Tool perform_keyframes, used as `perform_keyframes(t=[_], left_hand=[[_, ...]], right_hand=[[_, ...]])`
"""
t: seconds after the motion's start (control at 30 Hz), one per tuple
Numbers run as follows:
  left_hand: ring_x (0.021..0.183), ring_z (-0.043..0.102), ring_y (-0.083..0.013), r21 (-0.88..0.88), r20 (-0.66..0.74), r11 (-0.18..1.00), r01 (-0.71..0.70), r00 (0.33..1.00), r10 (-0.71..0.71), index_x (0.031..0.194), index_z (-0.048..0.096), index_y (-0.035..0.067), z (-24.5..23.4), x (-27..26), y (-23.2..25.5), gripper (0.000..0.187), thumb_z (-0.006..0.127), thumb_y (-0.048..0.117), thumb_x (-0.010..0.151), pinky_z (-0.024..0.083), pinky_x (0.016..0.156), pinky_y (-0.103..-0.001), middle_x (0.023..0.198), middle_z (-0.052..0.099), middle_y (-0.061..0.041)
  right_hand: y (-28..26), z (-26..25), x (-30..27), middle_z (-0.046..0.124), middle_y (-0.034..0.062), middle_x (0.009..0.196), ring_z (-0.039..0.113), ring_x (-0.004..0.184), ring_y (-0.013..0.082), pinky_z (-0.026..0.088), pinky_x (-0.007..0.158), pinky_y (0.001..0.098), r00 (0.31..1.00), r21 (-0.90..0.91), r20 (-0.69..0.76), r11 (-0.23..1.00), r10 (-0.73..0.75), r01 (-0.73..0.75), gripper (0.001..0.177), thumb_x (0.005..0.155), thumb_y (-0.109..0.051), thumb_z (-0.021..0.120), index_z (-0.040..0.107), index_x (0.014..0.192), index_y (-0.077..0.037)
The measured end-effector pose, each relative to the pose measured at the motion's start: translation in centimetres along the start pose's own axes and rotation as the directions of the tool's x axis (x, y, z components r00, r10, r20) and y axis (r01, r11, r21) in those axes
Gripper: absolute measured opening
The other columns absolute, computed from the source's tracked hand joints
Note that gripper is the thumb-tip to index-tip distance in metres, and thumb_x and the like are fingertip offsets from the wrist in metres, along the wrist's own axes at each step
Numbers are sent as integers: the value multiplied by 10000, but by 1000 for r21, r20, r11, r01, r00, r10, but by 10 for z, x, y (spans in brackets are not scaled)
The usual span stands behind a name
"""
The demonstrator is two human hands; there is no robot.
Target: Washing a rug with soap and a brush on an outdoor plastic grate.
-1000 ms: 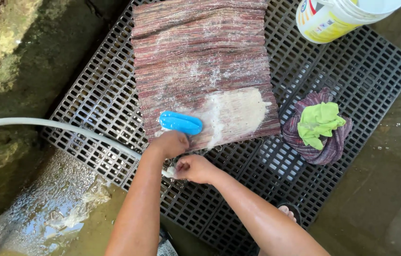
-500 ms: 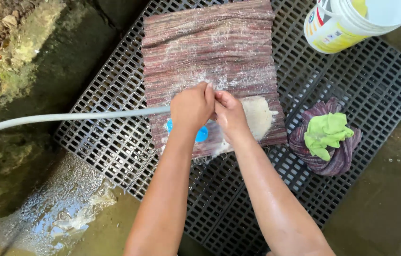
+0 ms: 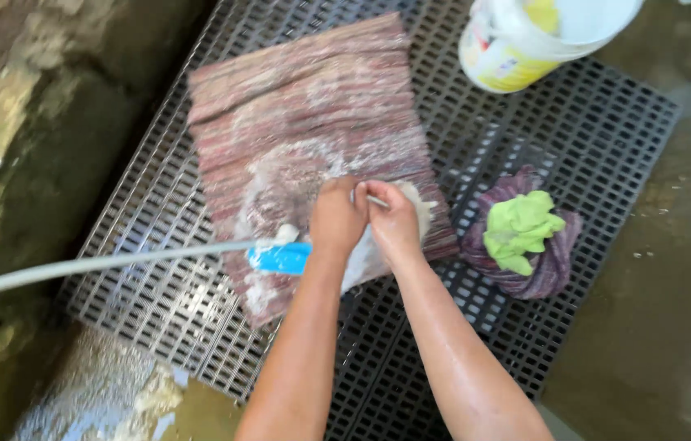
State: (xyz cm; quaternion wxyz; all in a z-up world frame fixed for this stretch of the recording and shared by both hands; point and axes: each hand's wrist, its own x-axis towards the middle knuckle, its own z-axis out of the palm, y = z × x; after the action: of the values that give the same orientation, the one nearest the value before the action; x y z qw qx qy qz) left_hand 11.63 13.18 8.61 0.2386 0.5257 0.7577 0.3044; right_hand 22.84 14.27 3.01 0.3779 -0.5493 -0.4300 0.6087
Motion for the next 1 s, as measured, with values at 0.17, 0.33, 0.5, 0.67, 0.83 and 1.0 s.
perform_keyframes(t=[0.17, 0.33, 0.5, 0.67, 0.83, 1.0], left_hand=[[892, 725, -334, -332, -61, 926, -182, 983, 171, 1142, 703, 41, 61, 50, 94, 244, 620, 214, 991, 571, 850, -446, 1073, 717, -179], [1139, 620, -396, -361, -198, 827, -430, 902, 383, 1324, 610, -5, 100, 90, 182, 369, 621, 102, 972, 524, 972, -440, 1294, 605, -255], [1238, 601, -411, -328, -162, 835, -441, 898, 410, 1376, 599, 26, 150, 112, 193, 371, 612, 92, 1011, 511, 1046, -447, 1375, 578, -246], [1234, 538, -495, -325, -130, 899, -295, 955, 267, 1409, 573, 78, 159, 133, 227, 462, 631, 69, 950, 507, 962, -451, 1511, 302, -374], [1215, 561, -540, -179, -11, 958, -225, 974, 226, 1250, 644, 74, 164, 143, 220, 374, 664, 45, 877, 500, 974, -477, 1550, 181, -433], [1192, 590, -517, -217, -55, 945, -246, 969, 240, 1067, 705, 54, 157, 153, 208, 257, 731, 62, 812, 513, 1020, -456, 1458, 370, -357]], right_hand=[[-69, -81, 45, 694, 107, 1232, 706, 1044, 174, 580, 899, 279, 919, -41, -300, 966, -256, 256, 360, 943, -40, 705, 615, 1285, 28], [-167, -141, 57, 480, 152, 1464, 630, 1180, 255, 624, 800, 330, 742, -416, -515, 882, -429, 220, 646, 844, -17, 765, 505, 1432, -84], [-176, -181, 87, 493, 138, 1498, 685, 1149, 275, 640, 807, 344, 712, -417, -538, 877, -450, 239, 636, 865, -64, 745, 513, 1452, -143], [-181, -214, 125, 456, 154, 1555, 473, 1426, 532, 506, 1089, 530, 527, -811, -287, 495, -800, 311, 731, 866, -102, 769, 472, 1534, -104], [-144, -222, 154, 172, 463, 1531, 397, 1358, 608, 491, 1072, 518, 796, -666, -174, 664, -580, 339, 632, 849, -61, 755, 550, 1435, -179], [-166, -210, 143, 459, 296, 1404, 648, 1120, 457, 590, 895, 443, 765, -620, -242, 702, -597, 351, 325, 816, -135, 861, 681, 1085, -108]])
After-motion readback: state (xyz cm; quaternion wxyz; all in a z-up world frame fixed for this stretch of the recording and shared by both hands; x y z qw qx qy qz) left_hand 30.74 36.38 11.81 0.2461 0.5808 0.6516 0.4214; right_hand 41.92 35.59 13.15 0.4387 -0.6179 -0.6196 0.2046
